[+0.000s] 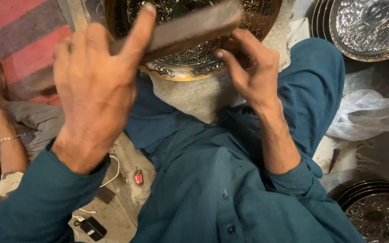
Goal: The person sits cross-legged on the floor with an ornate brass tray on a cloth pad on their lap. They hold a punch against the tray's embossed surface and repeatedly strike it with a wooden mallet, repositioning the punch to work different areas of the decorative pattern, occasionally pausing to reposition the tray.
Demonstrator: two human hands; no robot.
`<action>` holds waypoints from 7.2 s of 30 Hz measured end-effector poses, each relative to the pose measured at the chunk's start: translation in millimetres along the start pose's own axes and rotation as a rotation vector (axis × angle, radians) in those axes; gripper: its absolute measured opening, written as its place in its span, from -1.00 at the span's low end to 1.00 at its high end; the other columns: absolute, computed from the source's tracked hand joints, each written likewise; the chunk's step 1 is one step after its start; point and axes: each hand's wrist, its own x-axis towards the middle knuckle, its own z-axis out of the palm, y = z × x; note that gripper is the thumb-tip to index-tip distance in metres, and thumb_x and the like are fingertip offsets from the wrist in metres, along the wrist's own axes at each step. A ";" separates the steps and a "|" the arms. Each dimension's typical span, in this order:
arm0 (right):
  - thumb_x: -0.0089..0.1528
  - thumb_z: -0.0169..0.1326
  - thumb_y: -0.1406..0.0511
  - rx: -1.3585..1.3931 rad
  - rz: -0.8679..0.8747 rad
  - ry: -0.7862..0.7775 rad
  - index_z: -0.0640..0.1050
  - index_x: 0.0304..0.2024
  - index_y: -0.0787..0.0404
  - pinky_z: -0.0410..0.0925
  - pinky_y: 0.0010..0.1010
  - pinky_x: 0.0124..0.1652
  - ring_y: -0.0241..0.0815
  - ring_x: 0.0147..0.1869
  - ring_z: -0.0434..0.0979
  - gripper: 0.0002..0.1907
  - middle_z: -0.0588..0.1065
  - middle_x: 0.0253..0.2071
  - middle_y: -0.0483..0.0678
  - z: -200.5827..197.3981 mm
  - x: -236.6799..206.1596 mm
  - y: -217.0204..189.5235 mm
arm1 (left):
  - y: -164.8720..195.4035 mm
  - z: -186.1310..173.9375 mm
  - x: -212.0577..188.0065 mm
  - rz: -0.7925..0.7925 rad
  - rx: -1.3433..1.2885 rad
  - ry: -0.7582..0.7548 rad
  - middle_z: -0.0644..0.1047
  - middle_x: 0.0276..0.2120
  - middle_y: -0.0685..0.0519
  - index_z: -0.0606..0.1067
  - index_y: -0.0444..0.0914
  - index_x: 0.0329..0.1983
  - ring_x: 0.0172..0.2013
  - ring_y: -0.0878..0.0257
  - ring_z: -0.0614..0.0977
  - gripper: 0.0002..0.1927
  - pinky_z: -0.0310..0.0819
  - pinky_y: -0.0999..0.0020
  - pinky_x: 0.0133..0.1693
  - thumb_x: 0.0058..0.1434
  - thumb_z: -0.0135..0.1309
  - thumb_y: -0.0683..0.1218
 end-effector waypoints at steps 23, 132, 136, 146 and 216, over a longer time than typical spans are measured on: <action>0.41 0.20 0.56 0.049 0.034 0.039 0.50 0.16 0.38 0.50 -0.51 0.02 -0.29 0.02 0.67 -0.71 0.61 -0.07 -0.01 3.8 -6.7 5.5 | -2.4 -8.2 4.5 0.042 0.025 0.070 0.34 -0.22 0.00 0.28 -0.02 0.51 -0.16 0.08 0.47 -0.28 0.34 0.17 -0.11 0.30 0.04 -0.31; 0.43 0.23 0.56 -0.079 -0.009 0.043 0.46 0.22 0.32 0.51 -0.56 -0.09 -0.32 -0.01 0.69 -0.65 0.66 -0.09 0.02 -12.8 -5.0 10.1 | 5.2 9.6 -7.7 -0.041 -0.271 0.002 0.36 -0.21 -0.06 0.20 -0.02 0.53 -0.15 -0.04 0.54 -0.15 0.47 0.06 -0.12 0.21 0.23 -0.30; 0.45 0.22 0.56 -0.014 -0.005 0.038 0.46 0.21 0.34 0.51 -0.59 -0.10 -0.35 -0.03 0.68 -0.68 0.66 -0.12 0.02 -12.5 -5.5 13.4 | 10.1 4.1 -5.0 -0.055 -0.372 0.038 0.35 -0.15 -0.04 0.16 -0.04 0.55 -0.10 0.01 0.53 -0.15 0.46 0.13 -0.05 0.24 0.19 -0.33; 0.42 0.29 0.54 -0.091 -0.034 0.040 0.50 0.05 0.34 0.52 -0.57 -0.13 -0.35 -0.10 0.68 -0.76 0.63 -0.16 -0.02 -14.0 -2.6 12.8 | 13.7 -3.2 6.7 0.023 -0.057 0.009 0.34 -0.24 -0.02 0.28 -0.05 0.51 -0.21 0.04 0.48 -0.23 0.41 0.10 -0.16 0.24 0.18 -0.28; 0.55 0.12 0.46 0.345 0.086 0.213 0.43 0.22 0.29 0.54 -0.49 -0.05 -0.20 -0.01 0.68 -0.77 0.60 -0.08 0.03 -24.9 -9.1 26.4 | 11.7 -9.4 -10.7 -0.144 -0.321 -0.151 0.46 -0.16 -0.17 0.32 -0.11 0.46 -0.17 -0.19 0.56 -0.27 0.42 -0.04 -0.16 0.18 0.12 -0.27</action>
